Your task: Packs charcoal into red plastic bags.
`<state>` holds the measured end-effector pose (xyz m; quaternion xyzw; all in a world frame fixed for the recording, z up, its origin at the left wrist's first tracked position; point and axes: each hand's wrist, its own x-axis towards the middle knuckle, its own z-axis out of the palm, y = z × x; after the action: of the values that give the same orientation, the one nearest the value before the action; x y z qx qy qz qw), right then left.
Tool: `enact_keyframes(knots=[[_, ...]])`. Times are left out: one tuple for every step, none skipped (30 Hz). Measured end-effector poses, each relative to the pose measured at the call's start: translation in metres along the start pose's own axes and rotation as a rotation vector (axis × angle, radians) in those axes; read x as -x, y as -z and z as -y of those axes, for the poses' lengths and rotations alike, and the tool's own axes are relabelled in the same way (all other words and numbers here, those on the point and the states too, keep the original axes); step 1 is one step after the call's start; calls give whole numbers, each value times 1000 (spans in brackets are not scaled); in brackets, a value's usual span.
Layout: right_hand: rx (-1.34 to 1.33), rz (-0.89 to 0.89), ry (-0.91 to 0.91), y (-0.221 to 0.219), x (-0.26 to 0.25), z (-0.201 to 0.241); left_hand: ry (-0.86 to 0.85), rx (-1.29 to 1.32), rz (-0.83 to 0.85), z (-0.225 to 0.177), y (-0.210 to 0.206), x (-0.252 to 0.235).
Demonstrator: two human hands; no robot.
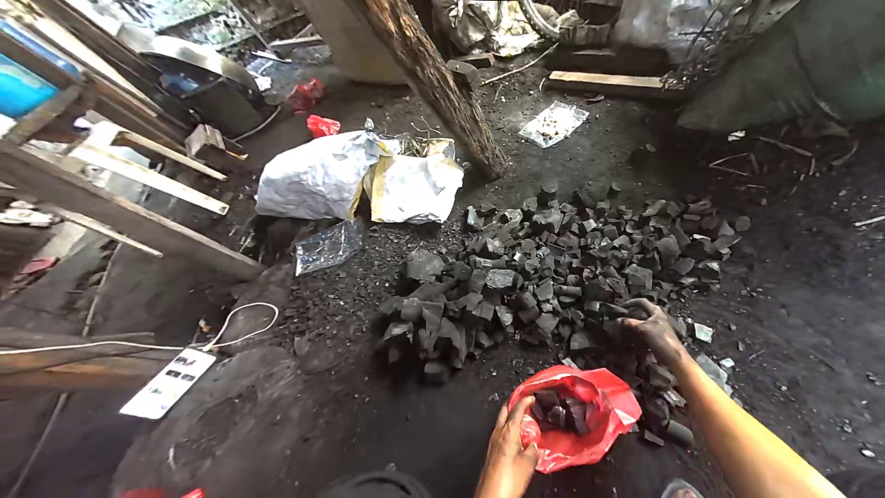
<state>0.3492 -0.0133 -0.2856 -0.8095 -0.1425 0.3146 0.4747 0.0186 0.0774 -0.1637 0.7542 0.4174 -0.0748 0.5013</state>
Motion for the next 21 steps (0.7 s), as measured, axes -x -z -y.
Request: enact_keyframes(knots=[[-138,-52,-31,1,6,2,9,2,9,-1,0,-1],[-280,-85,-74,3,13,5,12,4,14,-2,0,-3],[-428,-90,-102,5,20,8,10,7,14,-3,0,-5],[-585,-64,-117,6,28,10,9,9,15,-5,0,-6],[-733,-16,-112,6,38,12,5,15,19,-7,-1,-7],[-847,48,-93,3,51,17,-4,23,21,-8,-2,-8],[-955,116,-75,-3,65,23,-12,27,29,-11,-4,-9],[-1055,209,-67,-11,81,27,-17,25,40,-13,-5,-10],[-1105,309,-72,-22,96,31,-19,14,50,-15,-7,-10],[-1079,425,-87,-34,110,32,-15,2,59,-17,-8,-10],[-950,556,-83,-44,121,33,-8,-3,63,-17,-9,-10],[-707,684,-32,-54,127,33,-2,-9,58,-17,-9,-10],[-330,792,54,-61,128,36,3,-19,54,-16,-9,-9],[104,887,125,-68,127,46,23,-46,63,-16,-8,-9],[438,931,154,-75,125,58,51,-97,83,-15,-7,-7],[524,902,201,-81,122,64,73,-151,105,-14,-6,-6],[418,816,263,-84,116,69,90,-189,137,-12,-4,-6],[302,716,308,-87,108,76,101,-211,175,-9,-3,-4],[263,590,375,-93,99,83,105,-219,209,-5,-2,-2],[322,487,446,-102,87,88,106,-219,240,-1,-2,0],[468,433,510,-114,73,90,113,-224,276,2,-1,1]])
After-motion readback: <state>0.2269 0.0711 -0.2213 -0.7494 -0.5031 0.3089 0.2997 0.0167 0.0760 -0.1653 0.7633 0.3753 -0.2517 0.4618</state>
